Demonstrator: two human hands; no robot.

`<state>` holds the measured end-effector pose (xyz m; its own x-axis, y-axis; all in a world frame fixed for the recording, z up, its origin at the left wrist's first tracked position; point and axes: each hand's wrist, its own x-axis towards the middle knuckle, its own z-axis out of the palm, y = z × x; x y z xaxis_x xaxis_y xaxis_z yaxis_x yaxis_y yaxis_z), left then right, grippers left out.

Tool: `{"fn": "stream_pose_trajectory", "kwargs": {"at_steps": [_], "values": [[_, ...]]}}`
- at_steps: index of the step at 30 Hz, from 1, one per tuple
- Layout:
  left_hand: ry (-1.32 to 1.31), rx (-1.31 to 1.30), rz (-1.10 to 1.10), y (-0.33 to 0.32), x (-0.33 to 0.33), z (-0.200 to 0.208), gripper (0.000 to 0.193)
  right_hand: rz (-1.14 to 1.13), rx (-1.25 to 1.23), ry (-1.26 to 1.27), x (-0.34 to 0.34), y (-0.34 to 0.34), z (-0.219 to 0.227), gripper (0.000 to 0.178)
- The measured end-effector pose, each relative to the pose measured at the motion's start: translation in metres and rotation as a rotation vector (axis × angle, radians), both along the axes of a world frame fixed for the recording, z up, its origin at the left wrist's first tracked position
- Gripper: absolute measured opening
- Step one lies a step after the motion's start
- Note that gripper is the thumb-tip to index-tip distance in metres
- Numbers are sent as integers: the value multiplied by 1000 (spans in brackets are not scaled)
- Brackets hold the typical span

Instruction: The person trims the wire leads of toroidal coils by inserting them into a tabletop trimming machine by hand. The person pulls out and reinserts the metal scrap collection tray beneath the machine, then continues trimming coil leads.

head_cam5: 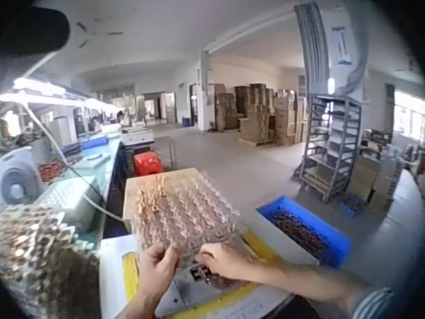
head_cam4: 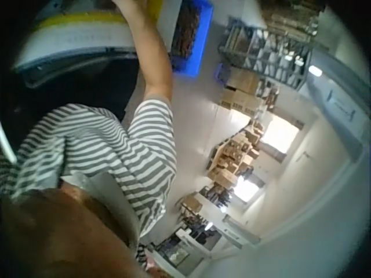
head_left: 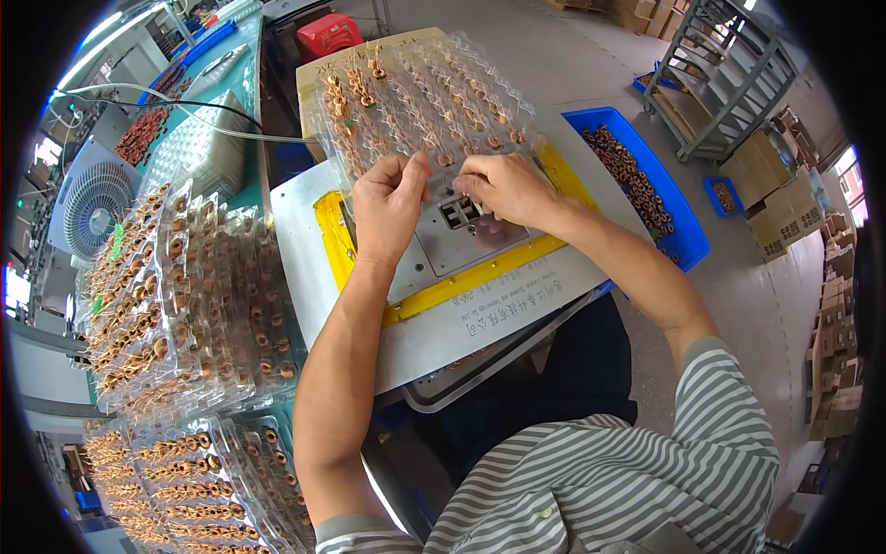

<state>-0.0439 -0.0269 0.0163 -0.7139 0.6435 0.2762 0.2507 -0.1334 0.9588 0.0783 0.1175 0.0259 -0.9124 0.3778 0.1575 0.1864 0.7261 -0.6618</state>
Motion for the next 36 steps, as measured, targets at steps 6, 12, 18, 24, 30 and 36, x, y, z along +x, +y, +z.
{"fn": "stream_pose_trajectory", "kwargs": {"at_steps": [6,12,18,24,30,36], "values": [[-1,-18,-5,-2,5,1,31,-29,-164,-14,3,-6,-1,22],[115,-33,10,-2,-7,-6,33,35,-62,-94,-5,-3,-12,19],[151,12,-11,-1,-9,-5,32,148,389,117,-14,4,-31,21],[195,-97,3,2,-1,-6,32,172,317,148,-8,5,-41,20],[299,-135,-3,2,2,-8,30,191,290,88,-5,6,-34,22],[555,-274,14,2,4,-11,21,-7,-80,22,-30,25,41,20]]}}
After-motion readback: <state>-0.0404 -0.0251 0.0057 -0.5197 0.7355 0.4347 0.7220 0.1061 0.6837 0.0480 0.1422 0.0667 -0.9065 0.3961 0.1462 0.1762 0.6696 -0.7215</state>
